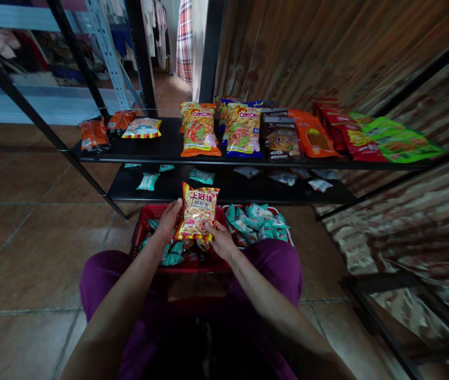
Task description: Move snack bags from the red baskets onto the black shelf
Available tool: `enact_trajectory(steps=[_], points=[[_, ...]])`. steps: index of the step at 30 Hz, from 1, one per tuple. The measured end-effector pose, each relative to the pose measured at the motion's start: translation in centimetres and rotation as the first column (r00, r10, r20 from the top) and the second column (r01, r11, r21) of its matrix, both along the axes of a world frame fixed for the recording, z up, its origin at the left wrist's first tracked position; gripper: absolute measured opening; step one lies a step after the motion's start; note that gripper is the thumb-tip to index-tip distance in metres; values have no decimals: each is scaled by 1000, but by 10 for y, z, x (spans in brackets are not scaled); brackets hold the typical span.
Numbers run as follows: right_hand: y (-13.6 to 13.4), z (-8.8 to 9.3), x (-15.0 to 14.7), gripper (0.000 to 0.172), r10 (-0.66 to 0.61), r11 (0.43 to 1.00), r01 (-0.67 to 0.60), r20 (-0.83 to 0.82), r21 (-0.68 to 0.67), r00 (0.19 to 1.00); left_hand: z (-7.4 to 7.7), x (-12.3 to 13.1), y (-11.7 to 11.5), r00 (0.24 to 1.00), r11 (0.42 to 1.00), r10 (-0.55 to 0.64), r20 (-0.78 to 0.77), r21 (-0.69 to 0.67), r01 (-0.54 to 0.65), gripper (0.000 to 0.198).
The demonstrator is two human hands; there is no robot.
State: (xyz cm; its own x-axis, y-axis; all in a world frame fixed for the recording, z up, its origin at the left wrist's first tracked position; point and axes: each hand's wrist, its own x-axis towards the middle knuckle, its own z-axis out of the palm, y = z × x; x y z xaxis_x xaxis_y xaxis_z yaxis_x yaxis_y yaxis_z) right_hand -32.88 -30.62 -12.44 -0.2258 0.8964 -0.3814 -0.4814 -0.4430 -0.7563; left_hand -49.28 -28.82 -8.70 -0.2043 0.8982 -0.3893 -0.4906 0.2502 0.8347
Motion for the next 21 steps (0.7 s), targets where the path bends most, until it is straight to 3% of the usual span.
enact_trajectory(steps=[5, 11, 21], points=[[3, 1, 1, 47, -31, 1000, 31, 3, -2, 1000, -10, 3, -21, 973, 980, -197, 116, 11, 197, 43], [6, 5, 3, 42, -22, 1000, 22, -20, 14, 1000, -19, 6, -26, 987, 986, -140, 84, 107, 130, 54], [28, 12, 12, 36, 17, 999, -15, -61, 36, 998, -10, 4, -33, 993, 984, -117, 6, 139, 115, 52]])
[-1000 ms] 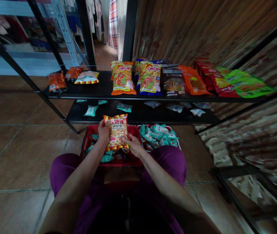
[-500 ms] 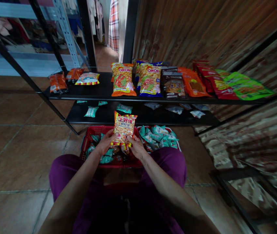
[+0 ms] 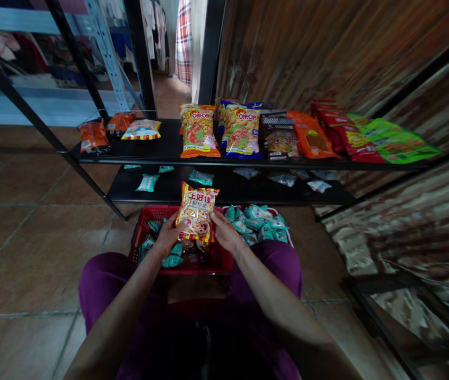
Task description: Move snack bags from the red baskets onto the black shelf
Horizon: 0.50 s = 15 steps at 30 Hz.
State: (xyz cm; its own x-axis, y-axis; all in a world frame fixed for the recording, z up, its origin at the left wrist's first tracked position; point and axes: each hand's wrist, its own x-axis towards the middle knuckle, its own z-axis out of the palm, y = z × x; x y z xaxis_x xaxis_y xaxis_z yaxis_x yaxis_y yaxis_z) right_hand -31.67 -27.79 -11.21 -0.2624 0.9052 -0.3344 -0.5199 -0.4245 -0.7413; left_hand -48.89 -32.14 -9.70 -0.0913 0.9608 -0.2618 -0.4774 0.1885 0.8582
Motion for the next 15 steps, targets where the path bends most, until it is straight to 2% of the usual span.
enact_trajectory(steps=[7, 11, 15], points=[[-5, 0, -8, 50, 53, 998, -54, 33, 27, 998, -4, 1, 2, 998, 998, 53, -19, -16, -53, 52], [-8, -2, -11, 40, 100, 991, -111, 144, 71, 985, -7, 1, 4, 997, 997, 77, -10, -20, -77, 52], [-8, 0, -12, 38, 68, 991, -94, 249, 95, 966, -8, 1, 5, 997, 997, 72, -13, -21, -72, 53]])
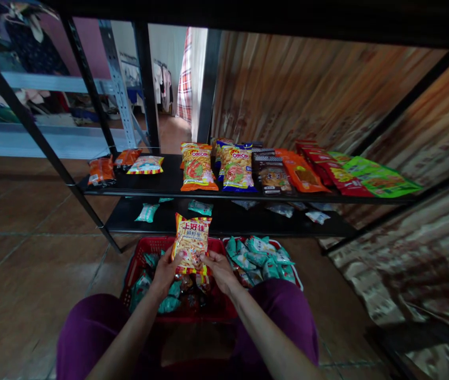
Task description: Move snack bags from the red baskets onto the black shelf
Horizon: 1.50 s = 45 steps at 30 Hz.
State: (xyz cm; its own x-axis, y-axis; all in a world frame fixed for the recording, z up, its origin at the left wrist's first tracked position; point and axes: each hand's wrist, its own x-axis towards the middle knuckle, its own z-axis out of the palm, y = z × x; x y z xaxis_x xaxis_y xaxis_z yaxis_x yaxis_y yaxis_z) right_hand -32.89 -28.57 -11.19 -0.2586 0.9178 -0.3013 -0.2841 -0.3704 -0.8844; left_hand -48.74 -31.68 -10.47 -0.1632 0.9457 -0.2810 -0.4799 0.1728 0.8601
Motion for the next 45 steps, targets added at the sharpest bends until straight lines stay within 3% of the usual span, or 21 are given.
enact_trajectory(steps=[7, 17, 23, 39, 45], points=[[4, 5, 0, 42, -22, 998, 14, 122, 62, 992, 8, 1, 0, 1000, 1000, 9, 12, 9, -9, 54], [9, 17, -14, 54, 17, 995, -26, 94, 96, 995, 15, -10, 5, 998, 1000, 14, 61, -13, -14, 62], [8, 10, -17, 59, 31, 996, -39, 103, 81, 994, 12, -13, 4, 998, 1000, 5, 56, 13, -6, 62], [4, 23, -9, 51, -9, 995, -2, 112, 103, 994, 18, -4, 3, 997, 999, 22, 76, 21, -24, 68], [17, 23, -11, 50, 17, 988, -28, 75, 150, 997, 17, -6, 10, 994, 999, 32, 101, 38, -36, 71]])
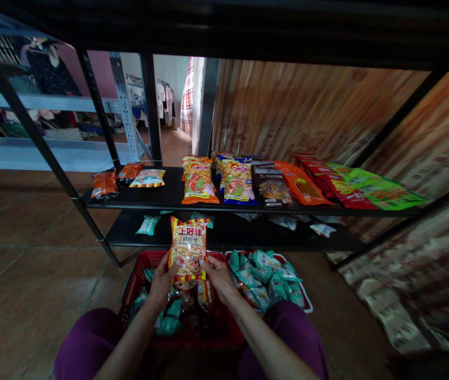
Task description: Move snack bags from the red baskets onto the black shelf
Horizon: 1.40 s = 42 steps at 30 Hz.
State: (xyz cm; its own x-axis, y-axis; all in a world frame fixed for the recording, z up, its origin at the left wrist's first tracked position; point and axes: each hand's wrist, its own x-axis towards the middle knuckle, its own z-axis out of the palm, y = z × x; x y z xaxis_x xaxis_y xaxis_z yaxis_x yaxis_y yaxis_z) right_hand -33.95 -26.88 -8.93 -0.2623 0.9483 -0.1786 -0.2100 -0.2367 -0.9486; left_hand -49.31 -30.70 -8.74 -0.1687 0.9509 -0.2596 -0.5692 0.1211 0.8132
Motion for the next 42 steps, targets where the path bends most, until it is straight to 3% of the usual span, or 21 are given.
enact_trajectory(steps=[9, 16, 20, 29, 36, 42], points=[[24, -10, -12, 50, 11, 1000, -11, 28, -6, 1000, -5, -12, 13, 1000, 1000, 7, 22, -8, -7, 69], [28, -17, -25, 49, -11, 1000, 11, 1, -29, 1000, 9, -25, 18, 997, 997, 34, -74, -62, -38, 61], [27, -13, -38, 52, 5, 999, -6, -14, -34, 1000, 15, -35, 14, 993, 996, 50, -103, -73, -58, 60], [13, -9, -53, 54, 57, 998, -57, -30, -22, 998, 6, -52, -4, 976, 998, 55, -209, -25, -61, 56], [21, -9, -51, 49, 47, 999, -47, -11, -15, 999, 6, -50, 4, 988, 998, 50, -143, -25, -54, 55], [27, 1, -55, 53, 10, 1000, -10, -3, -19, 1000, 9, -52, 14, 997, 999, 29, -78, -30, -32, 58]])
